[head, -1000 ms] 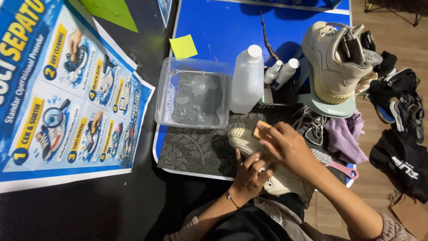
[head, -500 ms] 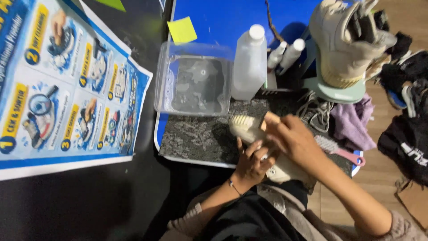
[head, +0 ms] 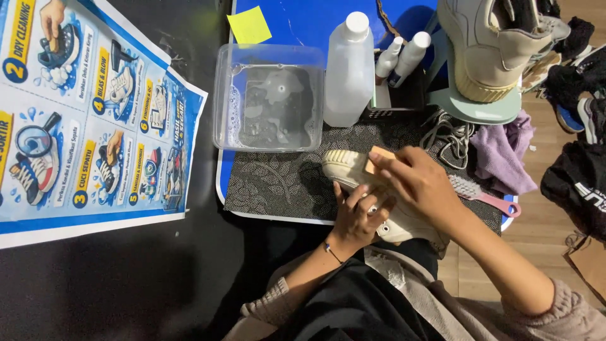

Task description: The person cleans a white sneaker by scrubbing the sole and upper with a sponge and a brush, then wiping the shoe with a cloth. The person repeatedly dips the sponge into a container of soapy water to continue cleaning.

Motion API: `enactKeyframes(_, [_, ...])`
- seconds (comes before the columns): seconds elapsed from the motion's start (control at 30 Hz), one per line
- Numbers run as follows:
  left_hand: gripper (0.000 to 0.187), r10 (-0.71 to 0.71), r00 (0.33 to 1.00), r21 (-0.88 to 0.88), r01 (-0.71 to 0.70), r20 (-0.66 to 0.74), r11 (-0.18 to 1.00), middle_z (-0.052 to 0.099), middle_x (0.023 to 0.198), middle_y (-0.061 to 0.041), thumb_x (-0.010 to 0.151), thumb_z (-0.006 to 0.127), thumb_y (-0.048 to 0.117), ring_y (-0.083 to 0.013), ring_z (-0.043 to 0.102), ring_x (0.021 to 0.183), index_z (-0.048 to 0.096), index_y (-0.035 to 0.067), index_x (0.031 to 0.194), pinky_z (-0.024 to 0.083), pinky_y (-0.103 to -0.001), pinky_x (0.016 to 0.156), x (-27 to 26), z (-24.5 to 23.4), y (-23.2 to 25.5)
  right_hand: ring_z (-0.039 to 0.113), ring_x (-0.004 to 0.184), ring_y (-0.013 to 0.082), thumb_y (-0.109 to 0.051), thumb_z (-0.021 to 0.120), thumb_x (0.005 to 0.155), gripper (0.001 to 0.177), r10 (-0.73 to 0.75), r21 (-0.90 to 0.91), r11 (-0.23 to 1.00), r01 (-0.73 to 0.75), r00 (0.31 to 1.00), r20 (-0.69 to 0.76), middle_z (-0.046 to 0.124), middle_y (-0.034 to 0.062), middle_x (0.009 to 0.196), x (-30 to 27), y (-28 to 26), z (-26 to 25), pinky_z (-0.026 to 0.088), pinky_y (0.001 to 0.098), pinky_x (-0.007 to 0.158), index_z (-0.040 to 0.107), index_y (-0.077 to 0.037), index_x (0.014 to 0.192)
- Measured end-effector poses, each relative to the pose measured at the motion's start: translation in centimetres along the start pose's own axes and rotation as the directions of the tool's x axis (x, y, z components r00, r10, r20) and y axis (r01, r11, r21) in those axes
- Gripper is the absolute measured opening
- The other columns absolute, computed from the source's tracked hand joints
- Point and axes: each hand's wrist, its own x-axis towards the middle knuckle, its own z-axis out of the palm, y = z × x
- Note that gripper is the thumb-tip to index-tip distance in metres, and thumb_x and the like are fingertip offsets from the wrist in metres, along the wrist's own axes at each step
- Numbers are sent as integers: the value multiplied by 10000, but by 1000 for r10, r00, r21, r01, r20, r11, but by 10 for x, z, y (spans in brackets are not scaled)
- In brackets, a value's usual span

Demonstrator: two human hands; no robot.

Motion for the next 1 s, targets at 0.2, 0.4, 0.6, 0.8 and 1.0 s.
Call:
enactKeyframes(0.2, [97,-12,1000,4,12,14,1000,522,1292,-58,1046,480,162,-319,441,1354,562,195,1007,149,-808,1142,22,-17,4,635,789,388,-269,574,1040,159,24,-25,999,-26,997,-74,593,168,917,-28,54,42,541,458,663,620,-122,1000])
enactKeyframes(0.4, [129,-12,1000,-2,12,15,1000,521,1352,-60,1033,475,182,-319,407,1391,598,192,1071,124,-813,1148,40,-30,5,626,731,314,-290,525,1081,155,131,8,991,-131,989,-70,587,118,890,-8,33,23,525,385,615,626,-173,1065])
enactKeyframes(0.6, [109,-5,998,10,4,61,1000,468,1292,-43,1004,474,109,-324,347,1423,490,195,941,136,-799,1154,57,-45,10,641,753,340,-296,558,1024,146,112,15,994,-112,994,1,613,138,914,9,-3,-2,538,429,645,631,-171,1008])
enactKeyframes(0.8, [192,-13,999,8,13,37,1000,439,1204,-60,1009,521,401,-338,362,1303,570,218,1043,184,-850,1100,32,-25,6,602,684,230,-393,560,993,175,-53,-73,996,58,996,75,566,70,837,34,-29,-11,505,315,558,587,-223,964])
enactKeyframes(1.0, [311,-29,998,35,28,50,999,456,1257,-57,1029,424,412,-337,419,1233,613,266,1229,219,-825,1099,18,-18,4,626,726,340,-274,655,943,113,-182,-110,978,179,983,-17,594,141,838,66,-37,-5,513,422,555,641,-163,954])
